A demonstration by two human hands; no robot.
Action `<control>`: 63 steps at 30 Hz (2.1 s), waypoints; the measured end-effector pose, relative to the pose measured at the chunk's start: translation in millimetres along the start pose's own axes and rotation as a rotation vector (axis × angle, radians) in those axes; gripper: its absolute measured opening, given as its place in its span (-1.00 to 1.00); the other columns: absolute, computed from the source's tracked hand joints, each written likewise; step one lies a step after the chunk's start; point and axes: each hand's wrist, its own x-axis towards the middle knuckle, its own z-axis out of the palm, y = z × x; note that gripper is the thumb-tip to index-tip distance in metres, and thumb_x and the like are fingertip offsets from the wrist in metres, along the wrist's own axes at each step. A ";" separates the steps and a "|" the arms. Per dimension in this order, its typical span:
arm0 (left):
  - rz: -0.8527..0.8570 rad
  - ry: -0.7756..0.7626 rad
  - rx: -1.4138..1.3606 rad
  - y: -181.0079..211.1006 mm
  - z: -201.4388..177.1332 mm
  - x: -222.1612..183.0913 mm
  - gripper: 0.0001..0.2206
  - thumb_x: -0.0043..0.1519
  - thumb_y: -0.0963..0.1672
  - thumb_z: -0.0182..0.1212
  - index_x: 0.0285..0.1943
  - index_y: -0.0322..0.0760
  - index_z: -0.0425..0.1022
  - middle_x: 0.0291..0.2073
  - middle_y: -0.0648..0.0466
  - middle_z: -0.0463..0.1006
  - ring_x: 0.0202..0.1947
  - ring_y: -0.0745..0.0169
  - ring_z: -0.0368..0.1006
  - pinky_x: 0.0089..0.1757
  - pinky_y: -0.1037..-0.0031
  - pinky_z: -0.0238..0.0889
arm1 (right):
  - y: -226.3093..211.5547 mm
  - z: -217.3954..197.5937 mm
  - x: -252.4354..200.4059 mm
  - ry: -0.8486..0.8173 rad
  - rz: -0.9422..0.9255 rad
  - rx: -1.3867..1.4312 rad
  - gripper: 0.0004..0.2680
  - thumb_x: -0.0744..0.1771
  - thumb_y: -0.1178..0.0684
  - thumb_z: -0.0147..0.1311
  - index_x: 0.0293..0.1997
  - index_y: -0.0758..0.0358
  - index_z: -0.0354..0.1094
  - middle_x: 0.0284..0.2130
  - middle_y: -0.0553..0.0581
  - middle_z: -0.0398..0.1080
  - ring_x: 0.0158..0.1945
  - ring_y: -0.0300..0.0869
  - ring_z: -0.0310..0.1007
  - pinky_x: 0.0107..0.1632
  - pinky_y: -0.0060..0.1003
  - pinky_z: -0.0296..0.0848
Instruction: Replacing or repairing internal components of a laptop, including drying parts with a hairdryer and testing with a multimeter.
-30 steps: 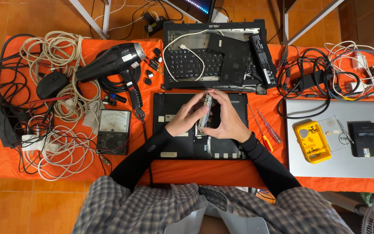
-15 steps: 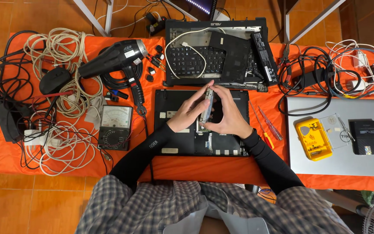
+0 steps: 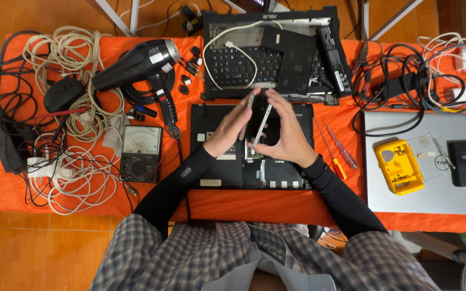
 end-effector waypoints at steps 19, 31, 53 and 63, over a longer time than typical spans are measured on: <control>-0.143 0.341 -0.582 11.3 -10.9 -36.5 -0.47 0.54 0.06 -0.28 0.55 -0.35 0.16 0.33 -0.09 0.41 0.25 0.09 0.48 0.27 0.27 0.33 | -12.3 -58.0 -42.0 -0.103 0.249 -0.272 -0.26 0.22 -0.15 0.47 0.52 0.29 0.11 0.31 0.29 0.24 0.33 0.13 0.20 0.39 0.02 0.19; -0.083 0.805 -0.437 -32.2 -40.6 -90.4 -0.40 0.48 0.06 -0.07 0.52 -0.51 0.17 0.38 -0.07 0.34 0.37 0.24 0.24 0.33 0.50 0.03 | -6.3 -45.5 -61.5 -0.183 0.237 -0.220 -0.26 0.26 -0.11 0.45 0.55 0.32 0.02 0.40 0.32 0.12 0.57 0.24 -0.02 0.52 0.10 0.10; 0.196 0.939 -0.484 27.4 -76.5 -139.5 -0.41 0.52 0.11 -0.15 0.47 -0.47 0.22 0.18 -0.17 0.52 0.10 0.02 0.49 0.03 0.27 0.32 | -46.6 -10.8 0.7 -0.051 0.304 -0.108 -0.59 0.42 0.10 0.25 0.44 0.29 0.23 0.31 0.27 0.31 0.44 0.01 0.26 0.50 -0.11 0.24; 0.428 1.163 -0.787 39.4 -98.8 -130.5 -0.51 0.48 0.03 -0.14 0.42 -0.42 0.25 0.21 -0.14 0.47 0.17 -0.08 0.51 0.19 0.24 0.36 | -5.9 219.5 158.5 -0.102 0.515 0.360 -0.46 0.30 -0.14 0.29 0.24 0.56 0.21 -0.06 0.36 0.51 0.01 0.01 0.58 0.05 -0.20 0.54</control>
